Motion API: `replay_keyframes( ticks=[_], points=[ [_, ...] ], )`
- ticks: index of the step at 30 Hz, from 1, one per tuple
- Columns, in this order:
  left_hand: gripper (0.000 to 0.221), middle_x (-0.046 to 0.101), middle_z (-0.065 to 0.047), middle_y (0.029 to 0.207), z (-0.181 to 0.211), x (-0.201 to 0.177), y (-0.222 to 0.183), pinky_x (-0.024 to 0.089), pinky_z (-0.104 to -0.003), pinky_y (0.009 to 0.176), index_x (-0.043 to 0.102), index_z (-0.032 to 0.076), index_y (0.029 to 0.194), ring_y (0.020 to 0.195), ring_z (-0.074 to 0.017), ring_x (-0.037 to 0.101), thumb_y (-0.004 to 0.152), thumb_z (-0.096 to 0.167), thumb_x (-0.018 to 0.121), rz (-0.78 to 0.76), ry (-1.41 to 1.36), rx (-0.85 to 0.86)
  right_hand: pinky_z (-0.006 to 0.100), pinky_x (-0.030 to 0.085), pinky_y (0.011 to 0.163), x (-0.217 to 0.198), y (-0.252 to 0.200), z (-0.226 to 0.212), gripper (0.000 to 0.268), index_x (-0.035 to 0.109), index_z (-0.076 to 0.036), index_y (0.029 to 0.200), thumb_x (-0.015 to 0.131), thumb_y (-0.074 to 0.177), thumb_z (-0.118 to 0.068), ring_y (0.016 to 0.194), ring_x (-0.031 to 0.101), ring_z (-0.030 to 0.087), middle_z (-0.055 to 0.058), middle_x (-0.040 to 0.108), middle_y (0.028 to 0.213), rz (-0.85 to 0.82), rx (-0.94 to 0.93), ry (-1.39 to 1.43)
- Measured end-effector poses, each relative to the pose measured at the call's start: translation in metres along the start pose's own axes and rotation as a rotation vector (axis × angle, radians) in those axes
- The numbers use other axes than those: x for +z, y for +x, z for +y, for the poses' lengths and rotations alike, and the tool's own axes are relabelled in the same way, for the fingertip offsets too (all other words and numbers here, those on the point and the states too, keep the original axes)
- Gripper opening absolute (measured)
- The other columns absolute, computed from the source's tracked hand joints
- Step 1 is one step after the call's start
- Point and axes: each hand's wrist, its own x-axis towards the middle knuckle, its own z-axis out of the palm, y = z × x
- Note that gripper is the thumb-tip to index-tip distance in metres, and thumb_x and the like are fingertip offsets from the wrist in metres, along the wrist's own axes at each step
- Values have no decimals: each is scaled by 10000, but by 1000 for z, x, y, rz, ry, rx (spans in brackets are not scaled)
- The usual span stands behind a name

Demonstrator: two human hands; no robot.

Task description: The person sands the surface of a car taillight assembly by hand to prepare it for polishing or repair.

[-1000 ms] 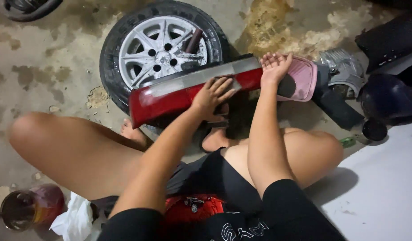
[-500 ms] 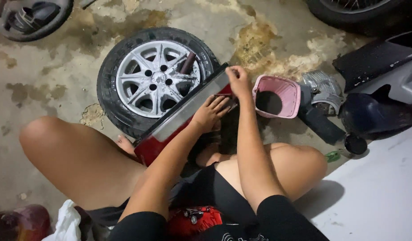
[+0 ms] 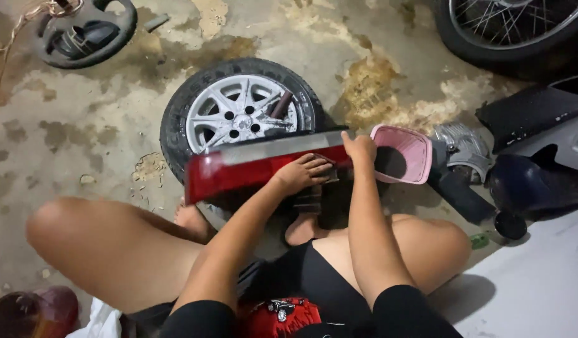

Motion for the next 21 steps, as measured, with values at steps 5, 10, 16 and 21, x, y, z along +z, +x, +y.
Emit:
replay_keyframes(
  ticks=[5,10,16,21],
  points=[
    [1020,170,-64,1722,-15,-52,-42,178,-536,1269,233,326,1623,1580,-290,186,756,496,743,-136,-188,-302,376,554,750,-3,-21,-13,439,649,-130,1121,696,894,-503,908,681,278,131,708,1019,35,-13,443],
    [1133,150,-151,1712,-10,-82,-82,159,-574,1255,191,243,1651,1586,-330,133,765,825,592,-127,-308,-695,426,510,1006,-29,-51,-35,524,576,-131,1273,807,848,-332,1260,613,347,226,592,1372,-132,-29,703],
    [1191,214,-196,1691,-35,-87,-146,220,-608,1227,253,180,1642,1574,-362,184,753,927,520,-15,-441,-1064,487,487,1037,-50,-75,-57,593,499,-284,1314,714,867,-611,1266,613,337,140,634,1323,-86,39,430],
    [1142,240,-203,1678,-51,-75,-181,199,-595,1247,308,137,1620,1567,-381,193,812,932,447,-52,-494,-1245,557,521,942,-33,-86,-71,545,528,-212,1254,603,937,-648,1115,690,414,182,681,1177,244,-21,202]
  ],
)
